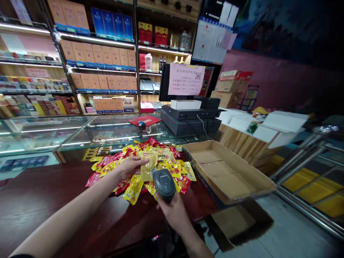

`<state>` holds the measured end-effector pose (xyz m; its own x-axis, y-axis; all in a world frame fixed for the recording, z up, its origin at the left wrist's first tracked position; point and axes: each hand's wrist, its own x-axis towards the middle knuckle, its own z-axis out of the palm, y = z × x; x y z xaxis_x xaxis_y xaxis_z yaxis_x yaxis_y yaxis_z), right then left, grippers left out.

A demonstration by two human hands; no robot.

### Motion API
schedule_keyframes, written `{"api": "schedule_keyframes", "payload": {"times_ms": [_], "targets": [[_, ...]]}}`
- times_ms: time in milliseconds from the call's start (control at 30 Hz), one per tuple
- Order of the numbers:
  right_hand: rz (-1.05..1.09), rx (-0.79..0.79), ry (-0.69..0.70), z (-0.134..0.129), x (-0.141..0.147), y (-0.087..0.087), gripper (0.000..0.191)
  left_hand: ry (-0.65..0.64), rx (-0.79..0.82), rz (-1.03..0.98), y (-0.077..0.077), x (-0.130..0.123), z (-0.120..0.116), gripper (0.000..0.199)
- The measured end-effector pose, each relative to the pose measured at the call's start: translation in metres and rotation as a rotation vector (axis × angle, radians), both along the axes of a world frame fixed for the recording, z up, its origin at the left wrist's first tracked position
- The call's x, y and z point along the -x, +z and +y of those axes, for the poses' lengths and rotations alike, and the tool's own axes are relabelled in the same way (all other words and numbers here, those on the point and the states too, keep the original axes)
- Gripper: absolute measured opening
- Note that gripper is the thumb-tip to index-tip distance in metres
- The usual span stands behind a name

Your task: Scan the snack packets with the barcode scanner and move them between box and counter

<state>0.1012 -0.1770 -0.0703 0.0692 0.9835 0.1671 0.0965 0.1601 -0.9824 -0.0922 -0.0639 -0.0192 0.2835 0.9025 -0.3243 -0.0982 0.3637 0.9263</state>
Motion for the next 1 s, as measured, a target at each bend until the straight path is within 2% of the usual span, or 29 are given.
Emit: {"api": "schedule_keyframes", "payload": {"times_ms": [67,167,300,400,567,733,867,1000], "targets": [[0.075,0.032,0.028,0.008,-0.007,0.013,0.036,-0.004,0.019,-0.012,-0.003,0.0,-0.002,0.044],[0.275,0.19,0.096,0.025,-0.019,0.033,0.038,-0.034,0.048,-0.012,-0.006,-0.002,-0.006,0.046],[0.561,0.338,0.324,0.045,-0.033,0.054,0.031,-0.064,0.077,-0.036,-0.006,-0.008,-0.011,0.04],[0.632,0.411,0.42,0.052,-0.043,0.06,0.028,-0.081,0.09,-0.07,-0.004,-0.012,-0.012,0.035],[0.726,0.482,0.474,0.053,-0.071,0.066,0.025,-0.141,0.103,-0.112,0.006,-0.031,-0.007,0.028],[0.762,0.498,0.375,0.047,-0.121,0.074,0.023,-0.264,0.119,-0.113,0.02,-0.085,0.007,0.026],[0.838,0.434,0.215,0.041,-0.174,0.078,0.011,-0.373,0.109,-0.098,0.027,-0.148,0.023,0.026],[0.85,0.394,-0.004,0.042,-0.223,0.083,0.013,-0.469,0.102,-0.119,0.031,-0.216,0.044,0.019]]}}
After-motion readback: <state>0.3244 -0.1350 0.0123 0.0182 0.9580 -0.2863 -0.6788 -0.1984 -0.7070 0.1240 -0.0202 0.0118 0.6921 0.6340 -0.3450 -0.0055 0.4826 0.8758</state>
